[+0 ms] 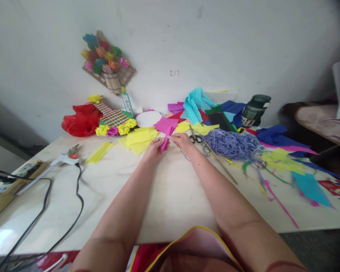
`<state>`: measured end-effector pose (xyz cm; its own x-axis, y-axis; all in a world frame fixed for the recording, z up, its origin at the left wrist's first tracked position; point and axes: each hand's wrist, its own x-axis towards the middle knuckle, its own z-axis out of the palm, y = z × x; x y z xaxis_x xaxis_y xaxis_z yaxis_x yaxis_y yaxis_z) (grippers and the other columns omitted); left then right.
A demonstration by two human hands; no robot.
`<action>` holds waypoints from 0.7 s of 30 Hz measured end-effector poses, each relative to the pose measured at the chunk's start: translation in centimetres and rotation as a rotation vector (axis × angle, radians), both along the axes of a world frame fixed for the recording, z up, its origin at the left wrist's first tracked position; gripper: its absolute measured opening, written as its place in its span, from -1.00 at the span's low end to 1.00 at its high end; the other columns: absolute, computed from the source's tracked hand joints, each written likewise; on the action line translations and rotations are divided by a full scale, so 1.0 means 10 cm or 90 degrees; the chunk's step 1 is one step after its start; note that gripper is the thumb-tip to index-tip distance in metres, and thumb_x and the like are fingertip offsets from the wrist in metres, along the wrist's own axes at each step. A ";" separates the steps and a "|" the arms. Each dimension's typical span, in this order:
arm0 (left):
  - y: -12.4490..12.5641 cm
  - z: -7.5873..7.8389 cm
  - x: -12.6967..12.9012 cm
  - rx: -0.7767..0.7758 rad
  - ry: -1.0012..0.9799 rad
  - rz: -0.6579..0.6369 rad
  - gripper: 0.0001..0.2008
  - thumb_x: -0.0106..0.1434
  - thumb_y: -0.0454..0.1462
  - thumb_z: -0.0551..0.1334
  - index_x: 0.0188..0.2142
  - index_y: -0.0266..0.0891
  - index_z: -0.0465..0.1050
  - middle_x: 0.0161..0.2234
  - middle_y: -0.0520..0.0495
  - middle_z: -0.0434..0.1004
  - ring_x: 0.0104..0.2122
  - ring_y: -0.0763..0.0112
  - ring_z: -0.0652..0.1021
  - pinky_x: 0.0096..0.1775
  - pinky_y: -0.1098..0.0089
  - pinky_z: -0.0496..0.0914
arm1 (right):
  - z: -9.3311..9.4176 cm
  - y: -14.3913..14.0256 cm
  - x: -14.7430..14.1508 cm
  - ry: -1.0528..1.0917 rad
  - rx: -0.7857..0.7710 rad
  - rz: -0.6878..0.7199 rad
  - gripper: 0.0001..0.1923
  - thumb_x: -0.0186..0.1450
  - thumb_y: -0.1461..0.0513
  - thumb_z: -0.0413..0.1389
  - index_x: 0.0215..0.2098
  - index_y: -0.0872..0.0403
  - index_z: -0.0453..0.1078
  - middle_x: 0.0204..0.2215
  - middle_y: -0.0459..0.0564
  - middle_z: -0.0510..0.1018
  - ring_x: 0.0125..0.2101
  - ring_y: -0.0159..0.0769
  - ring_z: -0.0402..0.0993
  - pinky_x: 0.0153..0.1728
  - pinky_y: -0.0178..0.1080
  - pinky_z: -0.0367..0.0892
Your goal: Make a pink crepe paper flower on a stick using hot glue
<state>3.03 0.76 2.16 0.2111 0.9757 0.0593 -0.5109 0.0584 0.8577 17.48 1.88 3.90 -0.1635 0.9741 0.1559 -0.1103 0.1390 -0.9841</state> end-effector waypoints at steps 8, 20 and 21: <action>0.08 -0.09 -0.01 0.032 0.116 0.029 -0.72 0.01 -0.13 0.30 -0.46 -0.35 0.40 -0.51 -0.09 0.50 -0.53 0.43 0.49 -0.41 0.39 0.42 | -0.01 0.01 0.03 -0.073 0.013 -0.003 -0.66 -0.08 0.02 0.23 -0.67 0.10 0.30 -0.78 -0.26 0.01 -0.65 -0.51 -0.03 -0.59 -0.33 -0.14; 0.03 -0.03 -0.01 0.037 0.340 0.098 -0.60 0.03 0.04 0.26 -0.43 -0.28 0.37 -0.59 0.00 0.40 -0.60 0.45 0.42 -0.56 0.45 0.29 | 0.01 0.01 0.03 -0.157 0.006 -0.037 -0.71 -0.11 0.09 0.19 -0.73 0.10 0.25 -0.75 -0.25 0.11 -0.62 -0.51 0.01 -0.54 -0.34 -0.03; 0.01 -0.02 -0.01 0.047 0.341 0.097 -0.62 0.02 0.02 0.28 -0.42 -0.27 0.36 -0.57 0.00 0.42 -0.59 0.45 0.43 -0.56 0.46 0.29 | 0.00 0.01 0.03 -0.165 0.004 -0.041 -0.73 -0.11 0.10 0.18 -0.73 0.11 0.26 -0.75 -0.25 0.12 -0.62 -0.51 0.01 -0.54 -0.34 -0.03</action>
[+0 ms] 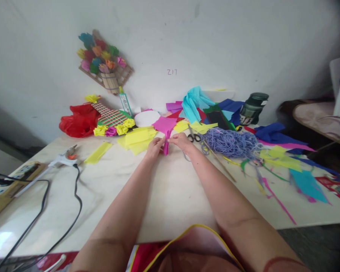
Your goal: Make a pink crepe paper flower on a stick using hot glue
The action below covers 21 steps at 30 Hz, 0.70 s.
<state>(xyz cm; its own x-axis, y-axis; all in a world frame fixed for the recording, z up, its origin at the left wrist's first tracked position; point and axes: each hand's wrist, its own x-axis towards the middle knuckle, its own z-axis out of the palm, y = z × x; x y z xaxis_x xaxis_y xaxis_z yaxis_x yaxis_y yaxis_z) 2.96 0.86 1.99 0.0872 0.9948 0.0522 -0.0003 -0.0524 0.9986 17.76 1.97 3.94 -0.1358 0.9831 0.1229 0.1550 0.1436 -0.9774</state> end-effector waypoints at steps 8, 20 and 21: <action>-0.04 0.02 -0.02 0.005 -0.056 -0.067 -0.52 -0.12 -0.19 0.42 -0.21 -0.34 0.39 -0.44 -0.09 0.54 -0.48 0.42 0.52 -0.40 0.44 0.36 | -0.04 0.03 0.00 -0.068 0.024 -0.013 -0.76 -0.08 0.11 0.14 -0.72 0.12 0.31 -0.76 -0.24 0.16 -0.62 -0.50 0.06 -0.54 -0.35 -0.01; 0.03 -0.07 -0.07 -0.042 -0.051 -0.098 -0.63 -0.17 -0.21 0.44 -0.37 -0.37 0.48 -0.50 -0.10 0.54 -0.50 0.39 0.53 -0.39 0.41 0.41 | -0.03 0.04 -0.08 -0.260 0.082 -0.017 -0.83 -0.03 0.24 0.12 -0.73 0.12 0.34 -0.76 -0.16 0.26 -0.62 -0.45 0.17 -0.55 -0.33 0.01; 0.02 -0.06 -0.07 -0.046 -0.053 -0.097 -0.65 -0.17 -0.22 0.43 -0.38 -0.38 0.48 -0.51 -0.10 0.54 -0.51 0.40 0.53 -0.40 0.41 0.41 | -0.02 0.04 -0.09 -0.271 0.088 -0.019 -0.82 -0.03 0.24 0.13 -0.74 0.11 0.33 -0.77 -0.16 0.25 -0.62 -0.45 0.16 -0.56 -0.33 0.00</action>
<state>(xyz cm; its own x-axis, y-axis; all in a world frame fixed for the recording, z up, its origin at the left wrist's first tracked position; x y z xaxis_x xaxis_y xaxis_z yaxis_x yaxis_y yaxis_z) 2.26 1.10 1.34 0.2357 0.9718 -0.0047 -0.0863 0.0258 0.9959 16.84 2.39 3.71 -0.1752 0.9656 0.1923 0.5458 0.2578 -0.7973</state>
